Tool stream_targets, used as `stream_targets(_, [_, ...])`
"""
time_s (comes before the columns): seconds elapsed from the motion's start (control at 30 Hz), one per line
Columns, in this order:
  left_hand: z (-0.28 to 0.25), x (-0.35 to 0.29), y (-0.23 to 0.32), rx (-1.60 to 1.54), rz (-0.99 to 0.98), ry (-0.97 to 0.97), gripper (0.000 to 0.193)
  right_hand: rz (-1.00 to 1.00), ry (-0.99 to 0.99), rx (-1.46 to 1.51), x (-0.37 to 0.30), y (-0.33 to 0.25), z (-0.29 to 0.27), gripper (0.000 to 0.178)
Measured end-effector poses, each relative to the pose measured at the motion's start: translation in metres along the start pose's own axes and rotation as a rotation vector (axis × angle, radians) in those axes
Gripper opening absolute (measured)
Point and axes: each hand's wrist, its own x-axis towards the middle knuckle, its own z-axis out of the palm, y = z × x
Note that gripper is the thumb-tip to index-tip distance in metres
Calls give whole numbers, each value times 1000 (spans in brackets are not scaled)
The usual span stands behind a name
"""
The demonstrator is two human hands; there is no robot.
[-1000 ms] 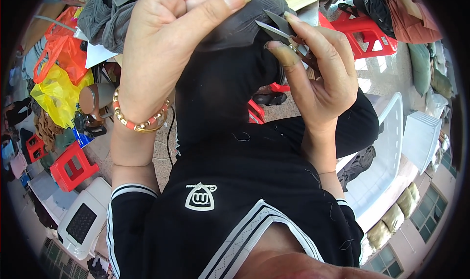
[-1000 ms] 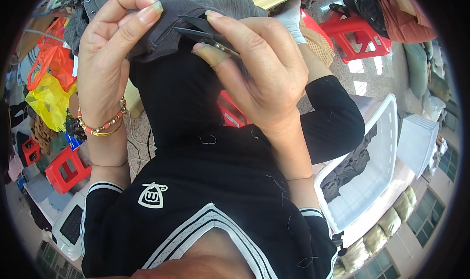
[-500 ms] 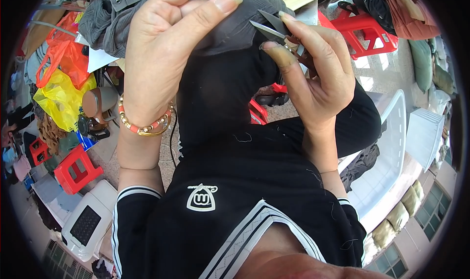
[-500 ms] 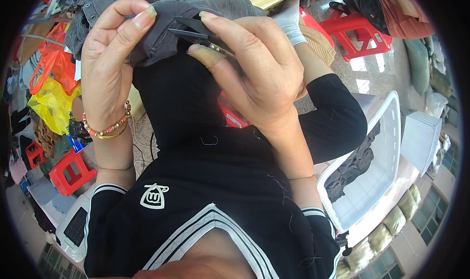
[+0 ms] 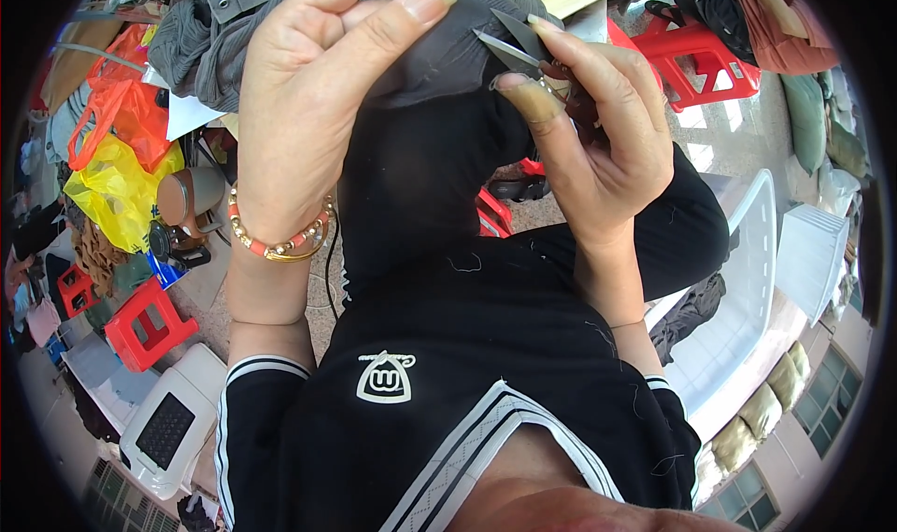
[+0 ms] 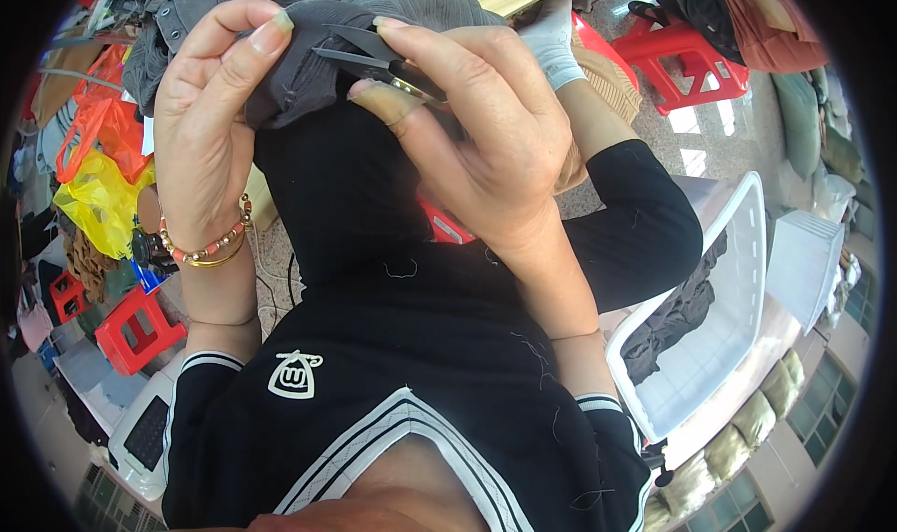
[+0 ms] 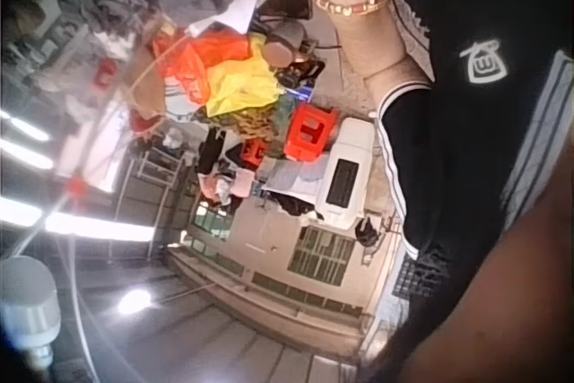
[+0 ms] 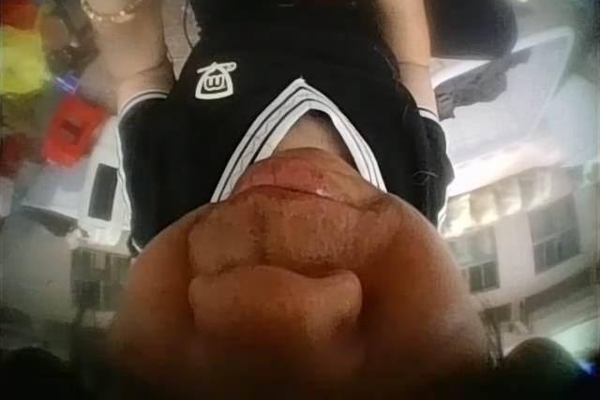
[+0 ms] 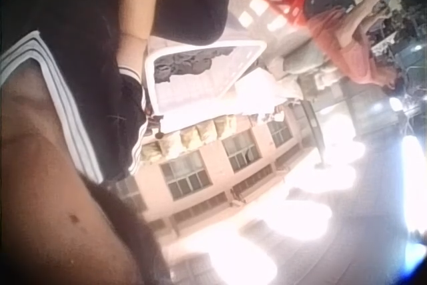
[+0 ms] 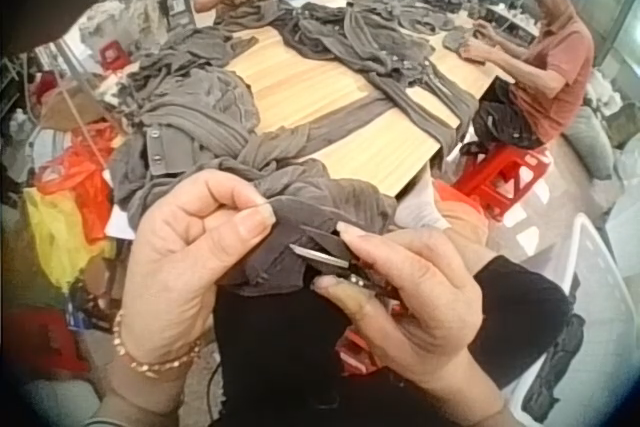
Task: Trimming excess threads and inspecting grey fabric garments with metal hooks in a workshop.
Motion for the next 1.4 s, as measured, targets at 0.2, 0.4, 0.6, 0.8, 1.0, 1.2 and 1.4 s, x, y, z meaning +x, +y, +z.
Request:
stream_targets(0.2, [-1, 0, 0, -30, -41, -7, 16, 41, -6, -10, 3, -4, -4, 40])
stream_targets(0.4, [-1, -1, -4, 35, 41, 43, 16, 41, -13, -16, 3, 3, -3, 40])
stream_targets(0.6, [0, -1, -1, -42, -27, -5, 16, 21, -14, 17, 1, 4, -3, 41])
stream_targets(0.8, [3, -2, -1, -18, -40, 19, 16, 22, -49, 12, 3, 0, -3, 41])
stream_targets(1.0, [1, -2, -3, 51, 15, 23, 17, -16, -60, -10, 3, 3, -4, 40])
stream_targets(1.2, [-1, -2, -3, 63, 29, 16, 18, -16, -13, -14, 0, 2, -5, 40])
stream_targets(1.4, [-2, -1, -4, 70, 53, 38, 18, -9, 1, -32, -3, 3, -3, 40])
